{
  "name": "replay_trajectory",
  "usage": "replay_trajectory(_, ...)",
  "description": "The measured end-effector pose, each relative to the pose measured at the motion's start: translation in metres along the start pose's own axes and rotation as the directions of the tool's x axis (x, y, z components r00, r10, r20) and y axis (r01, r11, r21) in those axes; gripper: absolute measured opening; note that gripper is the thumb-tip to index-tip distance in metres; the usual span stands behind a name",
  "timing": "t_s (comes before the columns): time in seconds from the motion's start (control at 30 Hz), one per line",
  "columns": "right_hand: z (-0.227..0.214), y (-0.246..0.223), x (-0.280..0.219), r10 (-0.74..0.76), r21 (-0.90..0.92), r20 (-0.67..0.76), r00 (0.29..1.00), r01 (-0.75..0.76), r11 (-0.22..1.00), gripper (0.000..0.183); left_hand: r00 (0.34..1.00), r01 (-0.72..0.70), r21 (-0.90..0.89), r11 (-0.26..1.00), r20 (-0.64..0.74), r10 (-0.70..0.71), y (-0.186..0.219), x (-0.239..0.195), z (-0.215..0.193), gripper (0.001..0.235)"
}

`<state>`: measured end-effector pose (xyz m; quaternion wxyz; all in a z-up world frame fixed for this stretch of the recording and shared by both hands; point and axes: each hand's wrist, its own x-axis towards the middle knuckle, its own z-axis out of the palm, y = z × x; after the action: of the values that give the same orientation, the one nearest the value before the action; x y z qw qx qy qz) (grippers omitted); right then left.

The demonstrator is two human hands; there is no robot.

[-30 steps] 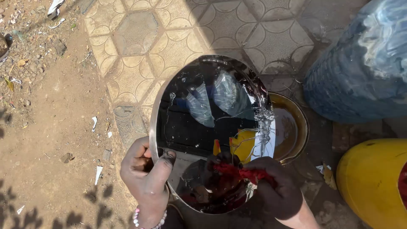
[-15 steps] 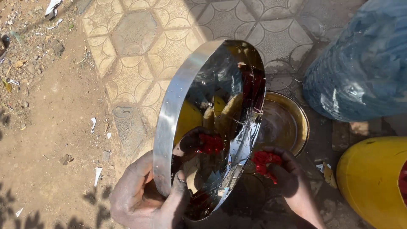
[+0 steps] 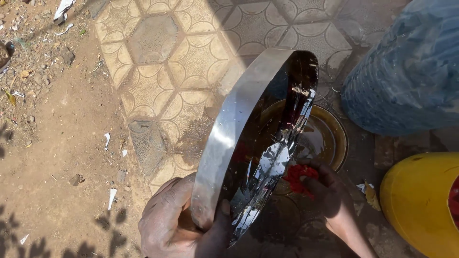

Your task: Washing a circular metal lid with a cloth and water in a bucket

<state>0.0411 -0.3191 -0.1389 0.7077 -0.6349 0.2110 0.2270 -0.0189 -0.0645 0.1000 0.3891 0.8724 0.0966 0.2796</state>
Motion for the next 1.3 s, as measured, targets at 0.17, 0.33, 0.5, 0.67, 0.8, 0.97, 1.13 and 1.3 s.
replay_trajectory(0.17,0.009,-0.027,0.033,-0.098,0.068,-0.161,0.982,0.110,0.992,0.052,0.974,0.153,-0.187,0.970,-0.135,-0.179,-0.005,-0.004,0.008,0.029)
replay_trajectory(0.33,0.020,-0.071,0.090,0.005,-0.391,-0.093,0.996,-0.041,0.920,0.092,0.974,0.119,-0.216,0.969,-0.161,-0.156,-0.002,-0.003,0.010,0.025)
replay_trajectory(0.5,0.026,-0.078,0.096,0.021,-0.184,0.114,0.993,0.001,0.983,0.057,0.975,-0.067,-0.156,0.985,-0.218,0.031,-0.004,0.009,0.002,0.010)
replay_trajectory(0.67,-0.046,0.010,0.195,-0.305,-0.010,-0.016,0.952,0.305,0.952,0.035,0.754,-0.653,-0.099,0.751,0.010,0.657,-0.080,0.016,-0.020,0.065)
replay_trajectory(0.8,-0.117,0.082,0.263,-0.332,-0.019,-0.060,0.941,0.331,0.943,0.036,0.610,-0.781,-0.057,0.622,0.146,0.779,-0.084,0.043,-0.019,0.051)
replay_trajectory(0.97,-0.179,0.135,0.280,-0.369,-0.044,-0.125,0.921,0.367,0.929,0.038,0.678,-0.729,-0.049,0.683,0.090,0.730,-0.107,0.051,0.012,0.015)
replay_trajectory(1.13,-0.193,0.134,0.221,-0.398,-0.072,-0.176,0.900,0.392,0.917,0.040,0.787,-0.611,-0.283,0.740,-0.115,0.606,-0.187,0.029,0.066,0.034)
replay_trajectory(1.3,-0.167,0.087,0.130,-0.425,-0.102,-0.225,0.877,0.413,0.905,0.042,0.878,-0.455,-0.337,0.824,-0.013,0.479,-0.261,-0.026,0.097,0.043)
